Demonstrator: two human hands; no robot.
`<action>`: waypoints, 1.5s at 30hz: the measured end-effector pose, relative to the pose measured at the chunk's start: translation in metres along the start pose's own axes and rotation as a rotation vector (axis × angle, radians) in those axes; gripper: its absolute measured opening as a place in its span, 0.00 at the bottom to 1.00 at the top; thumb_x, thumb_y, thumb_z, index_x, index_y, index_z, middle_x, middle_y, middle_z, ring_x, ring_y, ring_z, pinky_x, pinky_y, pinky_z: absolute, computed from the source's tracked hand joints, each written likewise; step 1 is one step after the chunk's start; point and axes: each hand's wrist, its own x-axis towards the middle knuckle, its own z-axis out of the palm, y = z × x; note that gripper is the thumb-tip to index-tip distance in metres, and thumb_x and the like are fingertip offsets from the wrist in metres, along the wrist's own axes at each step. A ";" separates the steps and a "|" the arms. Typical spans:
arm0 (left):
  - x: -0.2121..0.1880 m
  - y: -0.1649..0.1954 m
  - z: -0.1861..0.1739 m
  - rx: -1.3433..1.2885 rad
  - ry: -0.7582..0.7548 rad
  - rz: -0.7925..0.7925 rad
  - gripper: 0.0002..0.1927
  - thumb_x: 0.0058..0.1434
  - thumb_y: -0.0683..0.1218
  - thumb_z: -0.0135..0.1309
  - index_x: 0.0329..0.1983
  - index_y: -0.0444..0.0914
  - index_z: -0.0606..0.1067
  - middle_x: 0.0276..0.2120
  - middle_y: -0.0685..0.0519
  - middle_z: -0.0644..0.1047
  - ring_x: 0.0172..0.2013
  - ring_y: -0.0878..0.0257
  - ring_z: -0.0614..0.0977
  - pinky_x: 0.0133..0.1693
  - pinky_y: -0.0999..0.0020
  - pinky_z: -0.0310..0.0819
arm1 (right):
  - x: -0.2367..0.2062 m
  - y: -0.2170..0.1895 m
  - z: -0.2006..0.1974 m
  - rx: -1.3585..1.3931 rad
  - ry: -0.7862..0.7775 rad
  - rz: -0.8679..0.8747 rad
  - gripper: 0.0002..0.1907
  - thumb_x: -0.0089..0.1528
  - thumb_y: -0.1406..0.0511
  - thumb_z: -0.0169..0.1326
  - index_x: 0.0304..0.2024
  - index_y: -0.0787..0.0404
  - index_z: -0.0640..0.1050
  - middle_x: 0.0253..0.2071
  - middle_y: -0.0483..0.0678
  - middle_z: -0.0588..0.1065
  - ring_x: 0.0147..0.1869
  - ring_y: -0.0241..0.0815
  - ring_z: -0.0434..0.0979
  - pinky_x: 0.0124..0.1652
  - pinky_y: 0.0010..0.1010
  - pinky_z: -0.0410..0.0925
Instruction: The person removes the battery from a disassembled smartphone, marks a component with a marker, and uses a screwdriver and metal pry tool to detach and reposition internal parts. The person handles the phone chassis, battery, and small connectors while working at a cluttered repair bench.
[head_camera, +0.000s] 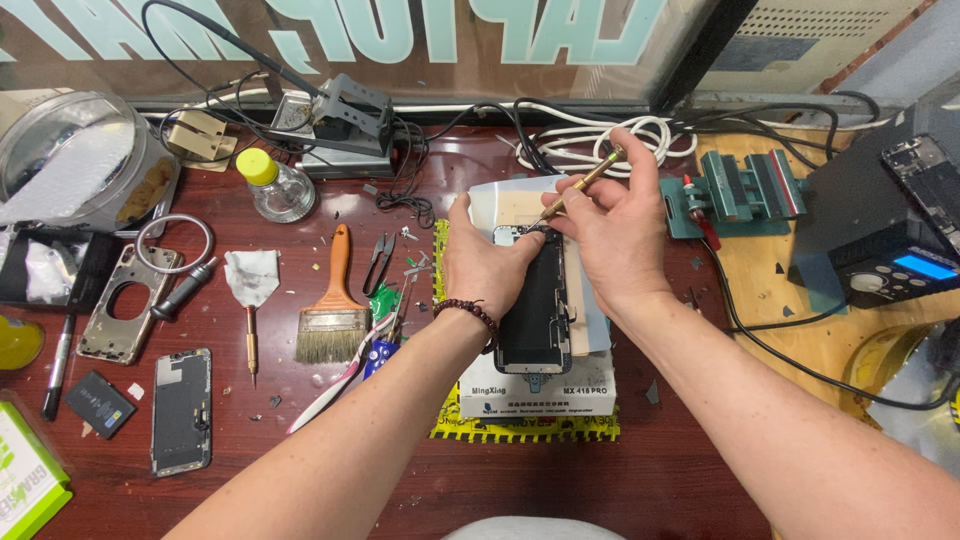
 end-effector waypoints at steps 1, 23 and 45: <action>0.000 0.000 0.000 -0.003 0.002 0.005 0.54 0.44 0.49 0.72 0.71 0.34 0.57 0.56 0.39 0.77 0.56 0.51 0.80 0.56 0.61 0.72 | 0.000 0.000 0.000 -0.006 0.001 0.002 0.33 0.66 0.76 0.50 0.70 0.56 0.55 0.45 0.52 0.78 0.49 0.41 0.84 0.43 0.30 0.80; 0.002 -0.001 0.001 0.013 0.003 0.005 0.53 0.44 0.50 0.72 0.71 0.34 0.58 0.55 0.39 0.77 0.55 0.50 0.80 0.56 0.60 0.72 | -0.010 -0.005 0.001 -0.152 -0.070 -0.204 0.34 0.68 0.77 0.50 0.73 0.56 0.54 0.48 0.51 0.78 0.52 0.39 0.84 0.45 0.28 0.81; 0.003 -0.004 0.002 0.000 0.011 0.030 0.55 0.43 0.50 0.73 0.71 0.33 0.57 0.56 0.39 0.77 0.55 0.51 0.80 0.55 0.60 0.74 | -0.017 -0.003 0.005 -0.200 -0.118 -0.286 0.35 0.68 0.78 0.50 0.74 0.56 0.54 0.49 0.51 0.78 0.53 0.39 0.83 0.46 0.27 0.80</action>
